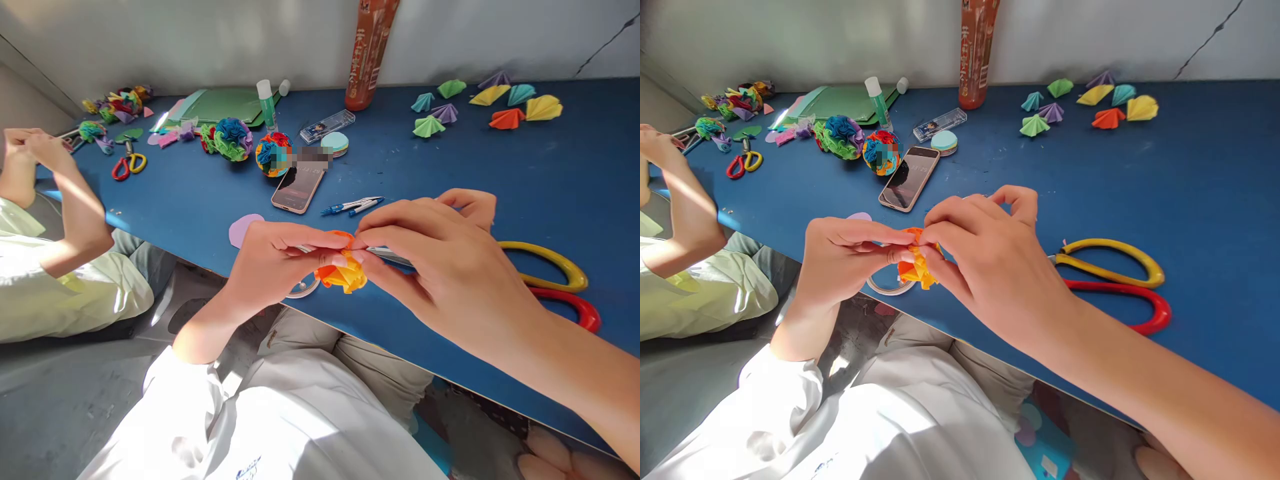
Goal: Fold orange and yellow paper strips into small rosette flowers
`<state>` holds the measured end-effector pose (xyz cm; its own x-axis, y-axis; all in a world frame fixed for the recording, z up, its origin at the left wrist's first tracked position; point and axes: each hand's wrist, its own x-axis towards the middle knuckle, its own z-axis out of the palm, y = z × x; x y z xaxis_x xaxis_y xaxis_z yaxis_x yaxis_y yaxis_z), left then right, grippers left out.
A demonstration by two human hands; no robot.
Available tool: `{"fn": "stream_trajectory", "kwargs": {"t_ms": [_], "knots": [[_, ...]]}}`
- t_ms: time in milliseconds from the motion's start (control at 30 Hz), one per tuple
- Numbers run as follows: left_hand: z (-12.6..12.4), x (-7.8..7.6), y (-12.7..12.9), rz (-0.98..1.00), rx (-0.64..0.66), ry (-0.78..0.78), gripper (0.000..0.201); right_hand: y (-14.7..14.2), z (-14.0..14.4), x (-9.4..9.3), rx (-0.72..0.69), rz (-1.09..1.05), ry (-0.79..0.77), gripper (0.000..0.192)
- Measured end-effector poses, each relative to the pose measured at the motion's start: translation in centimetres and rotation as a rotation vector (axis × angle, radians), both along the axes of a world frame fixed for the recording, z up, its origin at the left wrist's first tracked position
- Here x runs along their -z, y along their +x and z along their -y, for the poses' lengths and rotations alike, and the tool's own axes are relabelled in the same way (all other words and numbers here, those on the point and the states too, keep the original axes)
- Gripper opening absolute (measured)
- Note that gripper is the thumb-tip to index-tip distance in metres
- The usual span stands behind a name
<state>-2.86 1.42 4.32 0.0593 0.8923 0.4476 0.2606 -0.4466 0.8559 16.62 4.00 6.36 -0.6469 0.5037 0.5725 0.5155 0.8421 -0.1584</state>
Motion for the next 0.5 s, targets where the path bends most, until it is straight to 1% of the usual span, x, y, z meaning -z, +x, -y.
{"fn": "stream_trajectory", "kwargs": {"t_ms": [100, 200, 333, 433, 500], "knots": [[0.09, -0.07, 0.14, -0.021, -0.001, 0.037, 0.023, 0.01, 0.17, 0.04, 0.007, -0.012, -0.034, 0.011], [0.14, -0.09, 0.24, -0.047, 0.019, 0.042, 0.019, -0.09, 0.45, 0.3, 0.014, -0.026, -0.074, 0.014], [-0.05, -0.02, 0.21, -0.05, 0.044, 0.063, 0.016, -0.3, 0.42, 0.58, 0.004, -0.037, -0.073, 0.016], [-0.23, 0.28, 0.2, -0.02, 0.036, 0.117, 0.016, -0.23, 0.09, 0.31, -0.028, -0.051, -0.073, 0.017], [-0.26, 0.64, 0.22, 0.008, 0.025, 0.169, 0.017, -0.07, -0.06, -0.11, -0.076, -0.079, -0.096, 0.014]]}}
